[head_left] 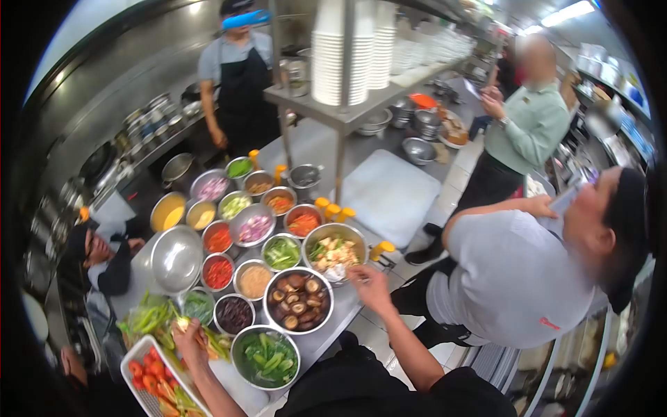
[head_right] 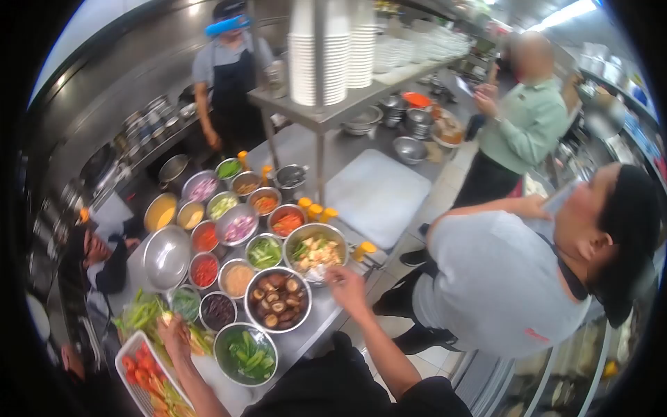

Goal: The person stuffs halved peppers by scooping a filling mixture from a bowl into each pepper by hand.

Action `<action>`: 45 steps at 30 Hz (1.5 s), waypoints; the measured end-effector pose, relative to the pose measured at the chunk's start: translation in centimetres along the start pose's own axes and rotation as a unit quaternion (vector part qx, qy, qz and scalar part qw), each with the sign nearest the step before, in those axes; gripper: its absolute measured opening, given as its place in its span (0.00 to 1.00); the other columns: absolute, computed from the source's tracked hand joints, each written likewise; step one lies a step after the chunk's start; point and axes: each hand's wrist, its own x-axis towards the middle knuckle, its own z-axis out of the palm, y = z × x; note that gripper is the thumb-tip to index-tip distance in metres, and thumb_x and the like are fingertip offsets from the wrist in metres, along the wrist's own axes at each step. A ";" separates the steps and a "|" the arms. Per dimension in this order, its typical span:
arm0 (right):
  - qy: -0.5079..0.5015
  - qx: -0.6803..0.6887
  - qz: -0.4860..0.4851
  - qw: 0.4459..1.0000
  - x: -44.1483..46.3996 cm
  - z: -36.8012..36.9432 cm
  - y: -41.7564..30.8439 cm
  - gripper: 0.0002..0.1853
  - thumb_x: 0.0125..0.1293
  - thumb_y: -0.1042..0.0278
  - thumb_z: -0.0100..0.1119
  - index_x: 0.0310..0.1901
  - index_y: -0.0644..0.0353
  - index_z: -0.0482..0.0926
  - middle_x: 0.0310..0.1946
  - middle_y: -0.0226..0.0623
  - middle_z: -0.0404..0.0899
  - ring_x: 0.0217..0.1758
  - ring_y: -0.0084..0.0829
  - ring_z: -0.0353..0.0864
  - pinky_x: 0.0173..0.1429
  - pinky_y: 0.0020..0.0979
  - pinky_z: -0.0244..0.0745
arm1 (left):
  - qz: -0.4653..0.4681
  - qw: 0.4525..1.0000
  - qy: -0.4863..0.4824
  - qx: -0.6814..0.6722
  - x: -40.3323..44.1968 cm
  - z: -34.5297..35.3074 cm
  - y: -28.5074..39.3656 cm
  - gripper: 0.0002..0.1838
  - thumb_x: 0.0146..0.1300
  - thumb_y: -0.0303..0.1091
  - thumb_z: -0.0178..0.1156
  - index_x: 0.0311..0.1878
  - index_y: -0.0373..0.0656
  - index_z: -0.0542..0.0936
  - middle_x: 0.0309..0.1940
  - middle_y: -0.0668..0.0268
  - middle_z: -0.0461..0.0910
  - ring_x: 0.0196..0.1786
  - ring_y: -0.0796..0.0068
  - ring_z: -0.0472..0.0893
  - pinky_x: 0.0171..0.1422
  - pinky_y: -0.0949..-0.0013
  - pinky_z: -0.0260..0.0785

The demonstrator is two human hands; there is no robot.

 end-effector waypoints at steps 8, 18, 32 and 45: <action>-0.088 0.032 -0.112 0.989 0.6 0.3 -6.0 0.13 0.59 0.61 0.64 0.44 0.57 0.81 0.34 0.32 0.81 0.32 0.23 0.77 0.35 0.26 0.73 | -0.233 0.941 -0.245 -0.029 -4.1 16.3 -4.4 0.19 0.54 0.24 0.63 0.50 0.46 0.71 0.26 0.67 0.75 0.21 0.80 0.73 0.18 0.77 0.64; -0.058 -0.001 -0.227 0.972 3.4 -1.2 -7.5 0.23 0.51 0.64 0.69 0.49 0.64 0.77 0.44 0.44 0.78 0.40 0.37 0.79 0.42 0.31 0.75 | -0.297 0.854 -0.419 -0.080 -3.7 27.4 -8.6 0.23 0.71 0.51 0.37 0.50 0.40 0.70 0.36 0.63 0.77 0.33 0.73 0.78 0.32 0.70 0.73; -0.024 -0.138 -0.205 0.969 5.3 -0.3 -5.5 0.21 0.48 0.71 0.62 0.47 0.67 0.76 0.38 0.53 0.77 0.43 0.52 0.77 0.44 0.44 0.74 | -0.235 0.904 -0.355 0.039 -4.4 30.1 -11.1 0.18 0.72 0.42 0.42 0.54 0.38 0.71 0.46 0.61 0.74 0.47 0.73 0.74 0.49 0.71 0.68; -0.042 -0.187 -0.247 0.950 6.7 1.4 -2.3 0.07 0.49 0.74 0.53 0.25 0.71 0.76 0.25 0.56 0.77 0.30 0.51 0.79 0.37 0.44 0.75 | -0.181 0.921 -0.302 0.166 -4.7 30.3 -13.1 0.21 0.73 0.44 0.39 0.49 0.34 0.73 0.33 0.60 0.76 0.33 0.72 0.75 0.36 0.69 0.69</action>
